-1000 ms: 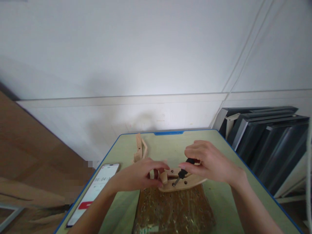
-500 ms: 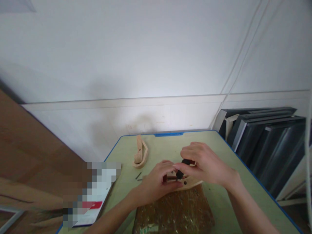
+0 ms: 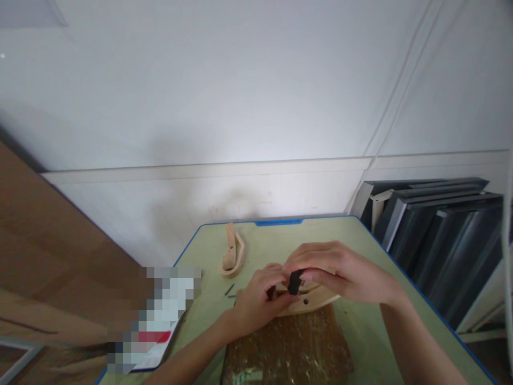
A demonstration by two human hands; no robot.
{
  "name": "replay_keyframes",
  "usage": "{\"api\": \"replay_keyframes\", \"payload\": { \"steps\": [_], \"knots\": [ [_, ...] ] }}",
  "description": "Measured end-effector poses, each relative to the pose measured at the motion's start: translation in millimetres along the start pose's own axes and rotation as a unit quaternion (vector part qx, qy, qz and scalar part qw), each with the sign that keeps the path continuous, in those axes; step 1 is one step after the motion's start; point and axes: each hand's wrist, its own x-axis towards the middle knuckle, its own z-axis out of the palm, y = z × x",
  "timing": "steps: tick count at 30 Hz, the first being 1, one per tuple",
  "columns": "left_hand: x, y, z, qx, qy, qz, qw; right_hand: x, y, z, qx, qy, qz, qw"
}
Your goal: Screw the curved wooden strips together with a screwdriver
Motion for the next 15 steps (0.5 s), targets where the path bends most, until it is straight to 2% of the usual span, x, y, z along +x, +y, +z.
{"api": "replay_keyframes", "payload": {
  "steps": [3,6,11,15],
  "knots": [
    [-5,-14,2.5,-0.063,0.060,0.051,0.995,-1,2,0,0.001,0.010,-0.002,1.000],
    [-12,-26,2.4,-0.143,0.097,0.040,0.984,-2,2,0,-0.011,0.019,0.006,1.000],
    [-22,-30,-3.6,-0.069,0.000,0.087,0.994,-2,1,0,-0.013,0.025,0.010,1.000],
    [-32,-37,-10.2,-0.047,0.007,0.050,0.998,-2,2,1,-0.016,0.024,0.008,1.000]
  ]
}}
